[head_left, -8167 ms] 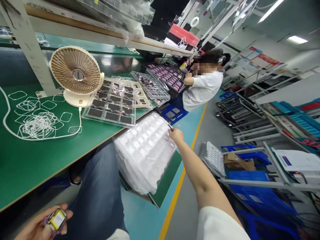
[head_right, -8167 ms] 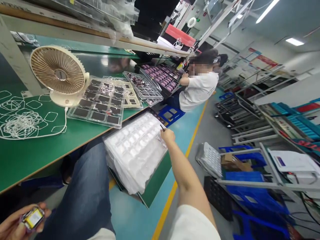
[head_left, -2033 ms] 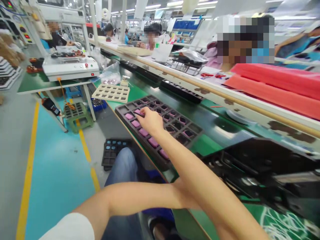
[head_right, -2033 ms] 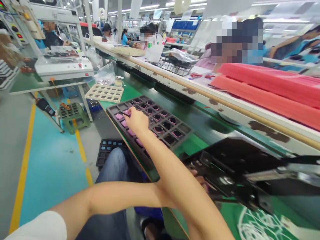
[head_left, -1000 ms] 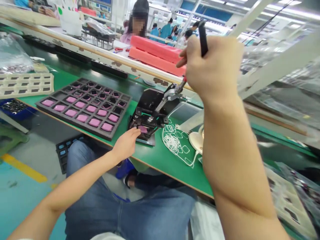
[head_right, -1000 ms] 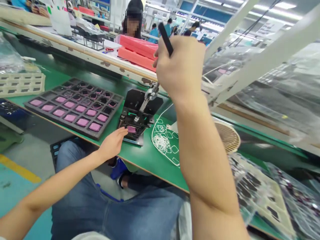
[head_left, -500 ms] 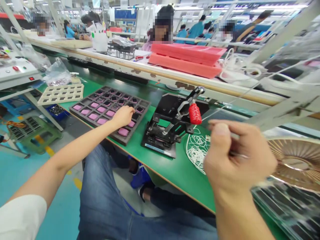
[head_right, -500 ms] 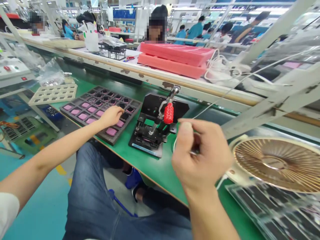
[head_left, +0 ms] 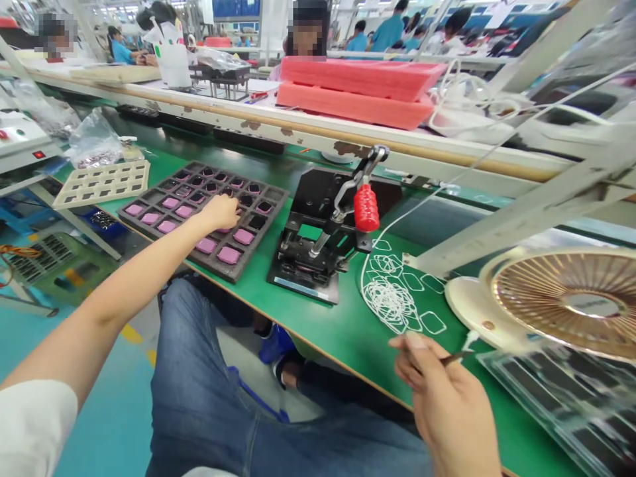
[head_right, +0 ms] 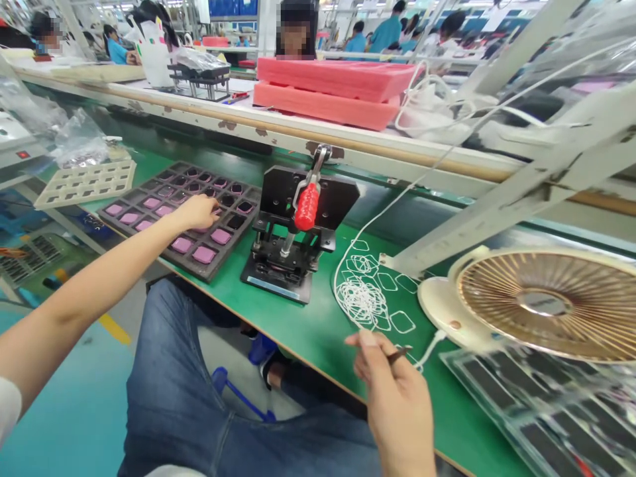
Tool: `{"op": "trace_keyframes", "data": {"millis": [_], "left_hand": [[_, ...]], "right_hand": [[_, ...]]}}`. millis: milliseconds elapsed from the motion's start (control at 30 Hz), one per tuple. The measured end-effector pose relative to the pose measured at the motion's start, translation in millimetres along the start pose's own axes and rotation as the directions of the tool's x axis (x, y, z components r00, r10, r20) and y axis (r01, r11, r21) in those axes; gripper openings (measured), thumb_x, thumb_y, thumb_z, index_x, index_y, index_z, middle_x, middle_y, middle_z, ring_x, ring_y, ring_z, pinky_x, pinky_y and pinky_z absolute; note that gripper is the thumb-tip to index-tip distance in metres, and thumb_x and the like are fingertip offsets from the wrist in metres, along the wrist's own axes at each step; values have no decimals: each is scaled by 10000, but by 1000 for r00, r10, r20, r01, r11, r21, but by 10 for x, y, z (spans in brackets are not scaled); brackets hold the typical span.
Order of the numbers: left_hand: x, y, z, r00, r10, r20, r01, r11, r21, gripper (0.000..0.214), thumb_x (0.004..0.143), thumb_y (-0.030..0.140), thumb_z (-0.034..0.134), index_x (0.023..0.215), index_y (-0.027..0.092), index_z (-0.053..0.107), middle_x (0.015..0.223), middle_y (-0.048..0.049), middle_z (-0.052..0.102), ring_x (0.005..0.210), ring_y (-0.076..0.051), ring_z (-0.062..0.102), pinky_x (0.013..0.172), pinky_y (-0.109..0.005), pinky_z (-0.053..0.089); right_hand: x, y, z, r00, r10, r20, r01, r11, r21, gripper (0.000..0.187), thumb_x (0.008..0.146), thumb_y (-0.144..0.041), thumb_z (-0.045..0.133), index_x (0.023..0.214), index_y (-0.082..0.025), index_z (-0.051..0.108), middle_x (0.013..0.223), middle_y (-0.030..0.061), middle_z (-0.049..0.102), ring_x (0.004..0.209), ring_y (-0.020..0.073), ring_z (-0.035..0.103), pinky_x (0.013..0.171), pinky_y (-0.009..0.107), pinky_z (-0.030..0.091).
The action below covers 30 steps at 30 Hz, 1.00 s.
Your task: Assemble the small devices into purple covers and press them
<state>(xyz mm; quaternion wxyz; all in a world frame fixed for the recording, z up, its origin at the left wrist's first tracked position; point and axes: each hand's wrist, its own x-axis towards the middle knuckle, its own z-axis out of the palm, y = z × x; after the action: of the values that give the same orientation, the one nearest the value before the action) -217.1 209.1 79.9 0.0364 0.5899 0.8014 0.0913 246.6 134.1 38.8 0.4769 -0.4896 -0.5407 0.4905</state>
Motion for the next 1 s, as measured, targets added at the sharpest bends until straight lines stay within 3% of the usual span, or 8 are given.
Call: {"op": "trace_keyframes", "data": {"millis": [133, 233, 400, 467, 500, 567, 633, 1000], "left_hand": [[59, -55, 80, 998, -62, -19, 60, 992, -111, 339, 785, 226, 798, 1109, 129, 780, 1156, -168, 782, 1257, -363, 654, 1171, -440, 436], [86, -36, 49, 993, -111, -51, 94, 960, -263, 326, 768, 210, 816, 1084, 139, 779, 1089, -144, 793, 1204, -348, 672, 1166, -472, 452], [-352, -14, -150, 991, -99, -90, 25, 798, -602, 512, 972, 348, 635, 1438, 136, 623, 1116, -120, 781, 1096, -268, 734, 1002, -451, 600], [-724, 100, -142, 995, -54, -80, -28, 626, -779, 513, 1040, 366, 522, 1510, 163, 558, 1252, -137, 749, 1140, -266, 742, 952, -440, 628], [-934, 193, -103, 999, -29, -38, -24, 370, -929, 485, 1019, 354, 577, 1466, 167, 602, 1299, -152, 733, 1154, -286, 743, 942, -443, 629], [-1361, 435, 36, 988, 75, 137, 142, -69, -987, 404, 955, 328, 712, 1328, 173, 702, 1315, -157, 733, 1137, -304, 750, 899, -408, 629], [-1743, 706, 219, 941, 187, 284, 325, -256, -910, 393, 979, 377, 724, 1302, 153, 720, 1312, -197, 736, 1119, -318, 754, 840, -384, 623], [-2428, 1297, 739, 920, 207, 333, 362, -118, -925, 503, 929, 479, 820, 1311, 188, 669, 964, -75, 753, 724, -176, 713, 715, -335, 613]], "right_hand": [[82, 48, 53, 1000, 4, -18, 1, 971, 239, 645, 822, -839, 767, 776, -197, 810, 822, 100, 685, 722, 213, 628, 588, 308, 538], [99, 114, 90, 997, 81, 13, -82, 962, 261, 767, 831, -931, 671, 771, -179, 811, 608, 59, 589, 521, 152, 494, 455, 273, 454], [-81, 298, 91, 984, 108, 144, -153, 926, 346, 483, 810, -638, 922, 1002, -200, 855, 749, 93, 722, 628, 207, 664, 573, 334, 599], [-187, 346, 141, 992, 27, 120, -69, 932, 357, 356, 781, -444, 992, 1039, -237, 860, 784, 75, 743, 662, 210, 694, 626, 344, 630], [-237, 353, 187, 993, -22, 112, -19, 937, 348, 308, 788, -392, 990, 1029, -249, 863, 798, 68, 747, 672, 213, 705, 637, 349, 640], [-321, 332, 314, 985, -131, 115, 91, 949, 303, 193, 848, -359, 943, 997, -262, 868, 942, 89, 777, 779, 246, 752, 702, 383, 672], [-380, 275, 461, 960, -242, 139, 206, 951, 230, 85, 925, -316, 869, 1001, -277, 868, 1132, 106, 779, 945, 283, 779, 832, 432, 691], [-564, 269, 761, 773, -590, 234, 592, 803, 71, 446, 938, -2, 731, 1272, -294, 780, 1212, 78, 778, 1170, 323, 745, 1024, 561, 645]]}}
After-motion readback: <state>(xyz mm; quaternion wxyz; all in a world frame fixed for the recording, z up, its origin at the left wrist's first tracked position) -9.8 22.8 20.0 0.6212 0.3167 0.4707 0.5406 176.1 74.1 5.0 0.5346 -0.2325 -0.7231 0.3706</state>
